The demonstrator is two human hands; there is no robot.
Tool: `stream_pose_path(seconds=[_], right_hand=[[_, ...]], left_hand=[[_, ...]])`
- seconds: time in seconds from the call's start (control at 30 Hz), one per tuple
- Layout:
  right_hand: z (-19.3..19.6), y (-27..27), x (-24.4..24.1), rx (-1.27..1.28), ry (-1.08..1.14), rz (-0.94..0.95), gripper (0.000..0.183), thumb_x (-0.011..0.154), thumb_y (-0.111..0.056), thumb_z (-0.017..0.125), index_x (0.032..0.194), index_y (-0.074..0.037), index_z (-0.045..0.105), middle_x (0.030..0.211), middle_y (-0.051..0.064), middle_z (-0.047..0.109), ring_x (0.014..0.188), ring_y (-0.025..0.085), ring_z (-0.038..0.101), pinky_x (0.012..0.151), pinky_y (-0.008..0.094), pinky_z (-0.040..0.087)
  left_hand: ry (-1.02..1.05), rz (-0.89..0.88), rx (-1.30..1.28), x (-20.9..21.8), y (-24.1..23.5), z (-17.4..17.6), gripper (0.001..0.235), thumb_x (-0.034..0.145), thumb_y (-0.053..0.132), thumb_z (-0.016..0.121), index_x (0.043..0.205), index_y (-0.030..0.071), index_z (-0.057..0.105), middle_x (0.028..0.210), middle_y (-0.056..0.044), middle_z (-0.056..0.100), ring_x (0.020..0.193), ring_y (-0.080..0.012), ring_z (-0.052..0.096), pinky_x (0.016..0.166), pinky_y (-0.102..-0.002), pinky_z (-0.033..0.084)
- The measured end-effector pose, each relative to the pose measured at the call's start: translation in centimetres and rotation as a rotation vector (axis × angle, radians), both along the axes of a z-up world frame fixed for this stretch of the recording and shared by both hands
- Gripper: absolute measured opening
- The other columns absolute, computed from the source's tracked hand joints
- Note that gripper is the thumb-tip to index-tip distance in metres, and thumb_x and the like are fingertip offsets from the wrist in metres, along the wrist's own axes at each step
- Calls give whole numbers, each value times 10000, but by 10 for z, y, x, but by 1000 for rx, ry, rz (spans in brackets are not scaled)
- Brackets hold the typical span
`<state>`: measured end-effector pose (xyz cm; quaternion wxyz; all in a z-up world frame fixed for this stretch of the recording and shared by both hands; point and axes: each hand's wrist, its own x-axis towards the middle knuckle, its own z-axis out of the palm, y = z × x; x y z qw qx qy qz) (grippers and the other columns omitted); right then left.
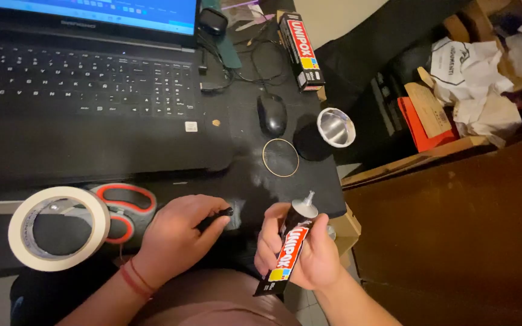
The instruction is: Applying adhesive tape to the rim of a cup or mug, likely for masking or assembly purposes.
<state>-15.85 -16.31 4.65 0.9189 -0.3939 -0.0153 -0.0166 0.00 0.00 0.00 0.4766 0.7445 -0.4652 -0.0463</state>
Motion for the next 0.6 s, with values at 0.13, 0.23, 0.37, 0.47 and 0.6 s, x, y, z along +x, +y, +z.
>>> stream_pose_path(seconds=[0.13, 0.23, 0.37, 0.47, 0.6], right_hand=[[9, -1, 3, -6, 13, 52, 705, 876, -721, 463, 1069, -45, 514, 807, 72, 437, 635, 192, 481, 551, 373, 456], [8, -4, 2, 21, -84, 109, 594, 962, -644, 440, 1168, -98, 549, 906, 93, 461, 766, 227, 496, 695, 405, 508], [17, 0, 8, -6, -129, 79, 513, 973, -602, 449, 1079, -109, 546, 871, 78, 472, 734, 220, 488, 691, 401, 484], [19, 1, 9, 0, -128, 80, 499, 963, -603, 466, 1048, -116, 537, 858, 64, 469, 730, 218, 486, 687, 400, 464], [19, 1, 11, -5, -133, 75, 512, 960, -606, 453, 1026, -105, 534, 855, 54, 478, 744, 211, 496, 693, 397, 470]], left_hand=[[-32, -6, -4, -1, 0, -3, 148, 865, 242, 659, 951, 137, 718, 932, 5, 759, 841, -241, 693, 777, -395, 510], [-131, 9, -93, -2, 0, -5, 139, 865, 204, 688, 965, 108, 686, 925, -25, 738, 809, -253, 684, 764, -398, 523], [-110, 23, -27, -3, 0, -6, 132, 861, 232, 677, 956, 143, 699, 918, 2, 743, 820, -244, 683, 778, -391, 513], [-118, 33, -30, -4, 1, -5, 126, 850, 219, 688, 956, 152, 699, 924, 15, 744, 827, -233, 684, 784, -384, 512], [-177, 23, -100, -4, 2, -6, 129, 850, 185, 700, 969, 139, 680, 925, 5, 731, 808, -232, 677, 761, -379, 510]])
